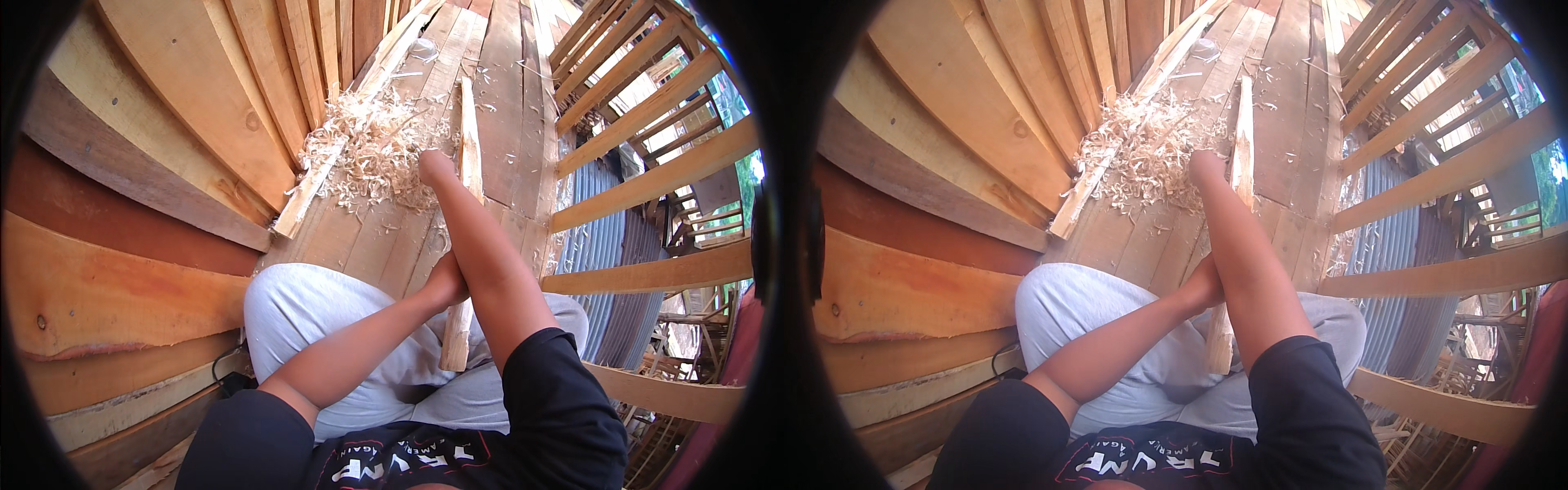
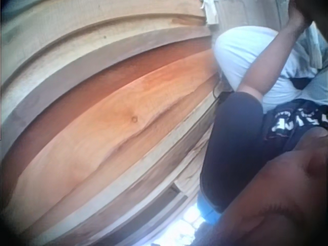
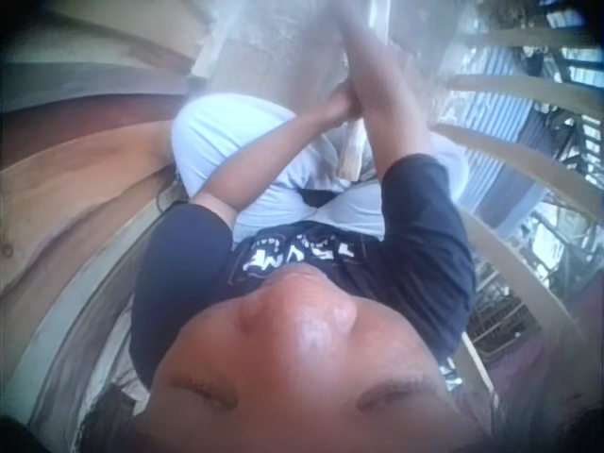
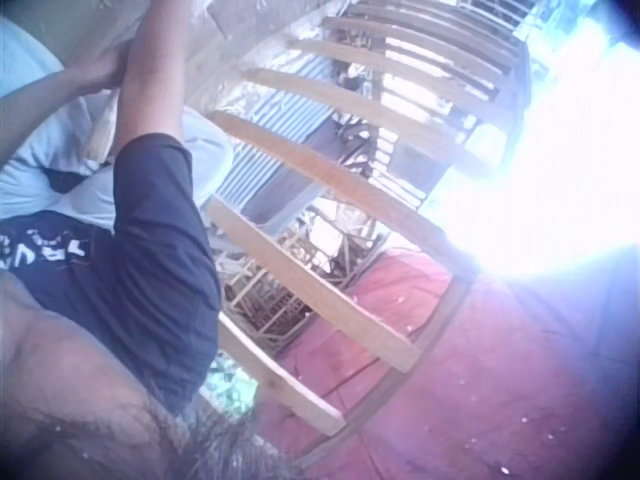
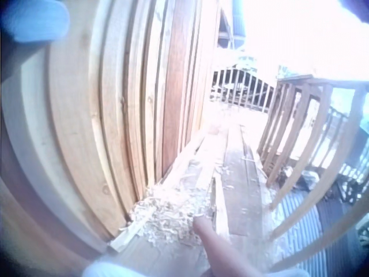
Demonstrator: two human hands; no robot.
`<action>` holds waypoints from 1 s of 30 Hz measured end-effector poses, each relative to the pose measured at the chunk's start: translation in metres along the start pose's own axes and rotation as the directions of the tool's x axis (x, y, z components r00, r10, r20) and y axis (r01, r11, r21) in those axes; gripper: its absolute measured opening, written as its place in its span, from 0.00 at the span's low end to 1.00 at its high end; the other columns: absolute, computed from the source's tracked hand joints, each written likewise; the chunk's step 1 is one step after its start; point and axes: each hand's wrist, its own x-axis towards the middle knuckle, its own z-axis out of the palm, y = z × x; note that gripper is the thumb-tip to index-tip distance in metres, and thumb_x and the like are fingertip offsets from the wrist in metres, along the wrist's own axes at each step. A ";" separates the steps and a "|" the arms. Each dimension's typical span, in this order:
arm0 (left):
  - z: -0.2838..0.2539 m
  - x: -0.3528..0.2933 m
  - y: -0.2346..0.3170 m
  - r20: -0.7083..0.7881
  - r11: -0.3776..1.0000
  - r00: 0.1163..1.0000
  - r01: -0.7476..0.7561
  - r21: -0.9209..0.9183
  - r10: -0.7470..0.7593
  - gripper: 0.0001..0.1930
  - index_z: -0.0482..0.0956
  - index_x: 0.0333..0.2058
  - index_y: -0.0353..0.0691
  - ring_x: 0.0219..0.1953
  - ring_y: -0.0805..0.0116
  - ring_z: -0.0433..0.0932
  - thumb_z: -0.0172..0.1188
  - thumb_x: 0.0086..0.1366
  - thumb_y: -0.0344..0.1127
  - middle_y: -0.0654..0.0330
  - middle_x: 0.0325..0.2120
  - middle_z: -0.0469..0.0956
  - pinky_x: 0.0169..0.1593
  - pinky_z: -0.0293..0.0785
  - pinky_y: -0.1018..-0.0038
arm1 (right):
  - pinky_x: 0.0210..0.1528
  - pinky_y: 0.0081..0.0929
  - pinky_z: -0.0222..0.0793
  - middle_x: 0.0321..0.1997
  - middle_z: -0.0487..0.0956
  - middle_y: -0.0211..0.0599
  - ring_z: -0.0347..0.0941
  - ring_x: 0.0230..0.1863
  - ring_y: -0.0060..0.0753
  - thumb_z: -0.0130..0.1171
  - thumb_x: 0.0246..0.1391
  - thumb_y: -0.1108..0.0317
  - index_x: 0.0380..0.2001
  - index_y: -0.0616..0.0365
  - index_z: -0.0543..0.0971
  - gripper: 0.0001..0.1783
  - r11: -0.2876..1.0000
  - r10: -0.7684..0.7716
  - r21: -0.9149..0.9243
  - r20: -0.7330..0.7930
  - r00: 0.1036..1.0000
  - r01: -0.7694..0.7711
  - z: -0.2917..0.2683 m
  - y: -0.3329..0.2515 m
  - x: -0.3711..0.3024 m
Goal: The person sits cross-legged on a wooden floor and uses a knife to carve a long, thin piece of wood. They repeatedly shave off thin layers of wood, creating a pile of shavings on the floor.
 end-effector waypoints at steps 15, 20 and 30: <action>-0.004 -0.016 0.033 -0.125 0.982 0.990 0.087 0.166 -0.066 0.52 0.32 0.68 0.25 0.58 0.42 0.71 0.62 0.58 0.34 0.31 0.57 0.67 0.61 0.67 0.64 | 0.49 0.37 0.76 0.44 0.82 0.50 0.79 0.48 0.48 0.55 0.46 0.66 0.37 0.62 0.84 0.17 0.951 -0.093 -0.282 0.135 0.986 0.129 -0.149 -0.004 0.008; -0.017 -0.021 0.038 -0.154 0.998 0.988 -0.005 -0.058 -0.004 0.46 0.44 0.68 0.32 0.62 0.50 0.67 0.63 0.57 0.29 0.39 0.59 0.66 0.63 0.64 0.64 | 0.41 0.43 0.76 0.38 0.83 0.49 0.80 0.40 0.53 0.56 0.53 0.65 0.38 0.58 0.83 0.13 0.957 -0.104 -0.280 -0.095 0.990 0.074 -0.173 0.011 -0.043; -0.029 -0.034 0.060 -0.167 0.886 0.980 0.017 -0.463 -0.105 0.34 0.65 0.59 0.34 0.39 0.71 0.78 0.69 0.53 0.30 0.58 0.41 0.76 0.43 0.76 0.71 | 0.43 0.45 0.73 0.39 0.81 0.52 0.78 0.44 0.54 0.54 0.51 0.74 0.46 0.63 0.73 0.17 0.999 -0.047 -0.041 -0.331 0.942 0.035 -0.171 0.066 -0.117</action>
